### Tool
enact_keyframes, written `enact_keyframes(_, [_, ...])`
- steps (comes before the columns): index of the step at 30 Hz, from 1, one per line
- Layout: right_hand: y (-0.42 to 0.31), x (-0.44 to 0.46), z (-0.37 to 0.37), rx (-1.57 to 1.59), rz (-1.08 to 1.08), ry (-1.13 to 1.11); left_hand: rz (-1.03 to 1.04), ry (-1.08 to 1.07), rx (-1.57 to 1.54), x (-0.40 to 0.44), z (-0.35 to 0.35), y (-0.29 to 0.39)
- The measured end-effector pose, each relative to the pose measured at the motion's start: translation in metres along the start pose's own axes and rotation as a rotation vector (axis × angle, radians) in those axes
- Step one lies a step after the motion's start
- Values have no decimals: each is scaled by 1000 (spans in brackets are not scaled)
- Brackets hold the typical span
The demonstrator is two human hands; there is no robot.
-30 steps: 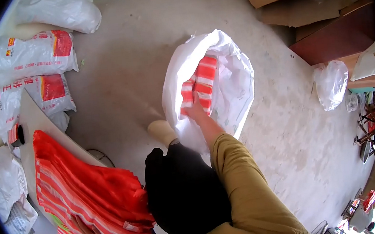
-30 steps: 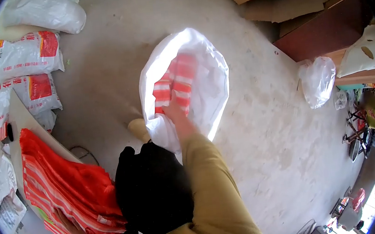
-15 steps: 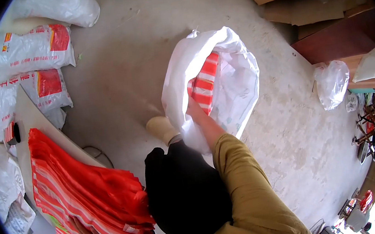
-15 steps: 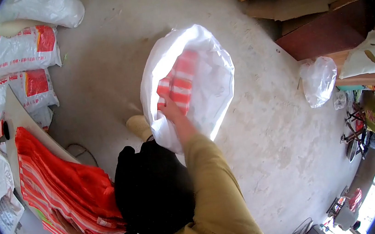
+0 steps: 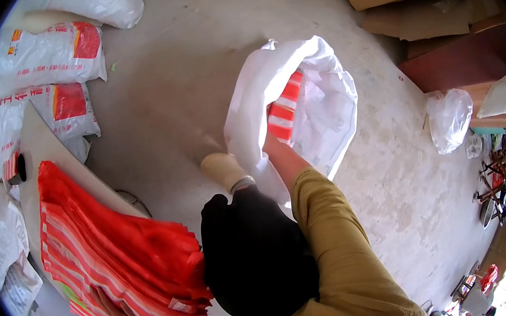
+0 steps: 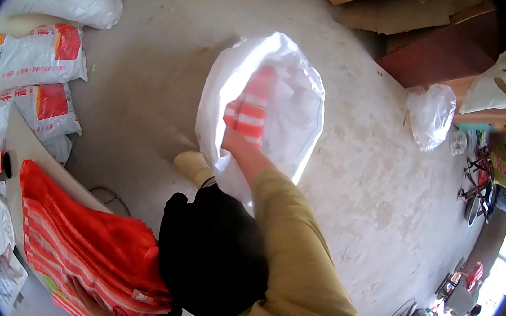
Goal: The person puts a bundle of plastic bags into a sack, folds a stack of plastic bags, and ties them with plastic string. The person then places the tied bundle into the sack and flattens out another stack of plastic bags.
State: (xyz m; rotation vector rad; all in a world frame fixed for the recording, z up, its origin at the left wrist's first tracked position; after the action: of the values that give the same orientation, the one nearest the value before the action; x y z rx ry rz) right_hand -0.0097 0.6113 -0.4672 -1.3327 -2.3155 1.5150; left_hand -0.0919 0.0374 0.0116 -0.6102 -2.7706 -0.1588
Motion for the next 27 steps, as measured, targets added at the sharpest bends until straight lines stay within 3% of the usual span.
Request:
enact_keyframes(5, [-29, -22, -37, -334, -73, -58, 34, -9, -34, 0, 0, 4])
enact_keyframes(9, [-51, -56, -81, -796, -344, -42, -17, 16, -101, -3, 2, 7])
enact_keyframes(10, [-58, -65, -102, -707, -320, -6, -37, 10, -94, 0, 1, 13])
enact_keyframes(11, [-66, -68, -128, -468, -148, 46, -52, 7, -94, 3, -3, 17])
enact_keyframes(12, [-69, -77, -146, -177, -331, 97, -65, 2, -97, 6, -9, 20])
enact_keyframes(14, [-89, -84, -183, -64, -437, 218, -140, -58, -85, 6, -9, 22])
enact_keyframes(18, [-192, -109, -222, 120, -471, 214, -100, -4, -129, 7, -13, 27])
enact_keyframes(19, [-231, -118, -218, 39, -568, 171, -98, -8, -157, 7, -12, 22])
enact_keyframes(20, [-281, -142, -207, 122, -515, 119, -120, -64, -189, 8, -12, 18])
enact_keyframes(23, [-416, -230, -149, 6, -842, -158, -101, -125, -431, 10, -19, 6])
enact_keyframes(26, [-510, -372, -63, -384, -1354, -417, -347, -2, -1152, 9, -28, -33])
enact_keyframes(27, [-516, -401, -28, -495, -1423, -543, -357, 52, -1263, 13, -48, -38])
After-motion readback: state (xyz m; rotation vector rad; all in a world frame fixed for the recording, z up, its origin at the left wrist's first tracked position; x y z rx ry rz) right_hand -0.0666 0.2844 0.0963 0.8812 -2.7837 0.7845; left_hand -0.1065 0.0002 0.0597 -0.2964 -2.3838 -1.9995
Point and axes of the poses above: each hand's wrist, its own x-axis towards the middle knuckle, its own z-axis out of the palm, y = z × x, the point moved 10 cm from there along x, towards the middle knuckle, and after that the axes turned 6 degrees about y, right-handed, at the moved point
